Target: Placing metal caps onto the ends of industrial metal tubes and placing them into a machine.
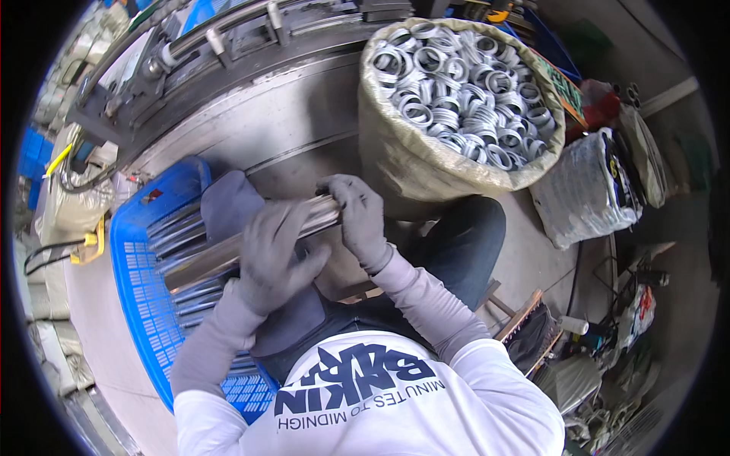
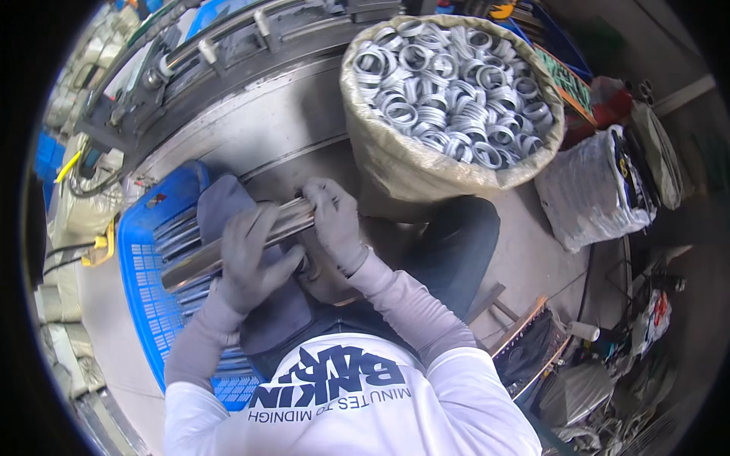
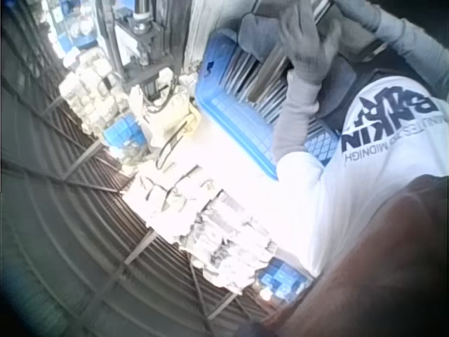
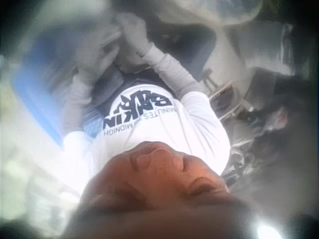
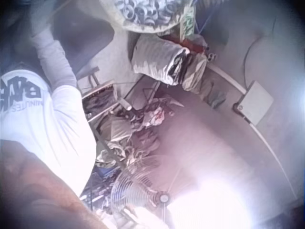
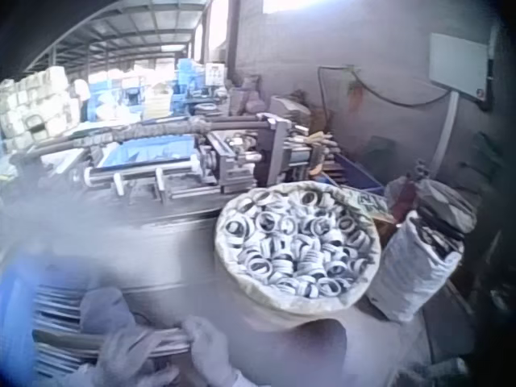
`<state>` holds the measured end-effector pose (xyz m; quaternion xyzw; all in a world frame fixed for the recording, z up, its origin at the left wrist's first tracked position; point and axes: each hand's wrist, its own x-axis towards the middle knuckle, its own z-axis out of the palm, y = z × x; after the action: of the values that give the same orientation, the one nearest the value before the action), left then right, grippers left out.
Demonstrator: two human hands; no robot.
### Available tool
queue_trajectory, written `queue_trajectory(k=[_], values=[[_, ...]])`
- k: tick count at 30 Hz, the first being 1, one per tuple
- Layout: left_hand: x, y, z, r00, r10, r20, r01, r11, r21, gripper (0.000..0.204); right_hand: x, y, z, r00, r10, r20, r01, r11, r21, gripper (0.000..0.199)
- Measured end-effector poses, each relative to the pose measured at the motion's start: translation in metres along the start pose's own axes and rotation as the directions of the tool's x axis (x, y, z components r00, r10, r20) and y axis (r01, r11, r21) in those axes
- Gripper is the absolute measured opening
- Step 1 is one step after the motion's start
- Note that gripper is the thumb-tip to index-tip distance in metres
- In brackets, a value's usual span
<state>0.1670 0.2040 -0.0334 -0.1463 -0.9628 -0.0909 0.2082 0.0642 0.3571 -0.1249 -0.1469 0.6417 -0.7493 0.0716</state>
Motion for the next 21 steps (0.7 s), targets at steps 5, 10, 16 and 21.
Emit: queue_trajectory(k=[5,10,16,21], values=[[-0.066,-0.005,-0.002,0.731,-0.528,0.432,0.620,0.252,-0.743,0.060,0.019,-0.058,-0.043,0.946,-0.306,-0.104,0.255,0.905,-0.341,0.027],[0.001,-0.045,-0.033,0.648,-0.761,0.002,-0.211,-0.181,-0.961,0.061,0.024,-0.094,-0.059,0.910,-0.383,0.162,0.415,0.853,-0.317,0.032],[0.019,-0.059,-0.110,0.683,-0.721,-0.117,0.129,0.277,-0.952,0.059,0.052,-0.132,-0.219,0.915,-0.400,0.047,0.101,0.115,-0.988,0.030],[0.008,-0.040,-0.046,0.957,-0.284,0.060,0.291,0.939,-0.184,0.060,0.060,-0.109,-0.240,0.991,-0.124,0.054,0.072,0.143,-0.987,0.021]])
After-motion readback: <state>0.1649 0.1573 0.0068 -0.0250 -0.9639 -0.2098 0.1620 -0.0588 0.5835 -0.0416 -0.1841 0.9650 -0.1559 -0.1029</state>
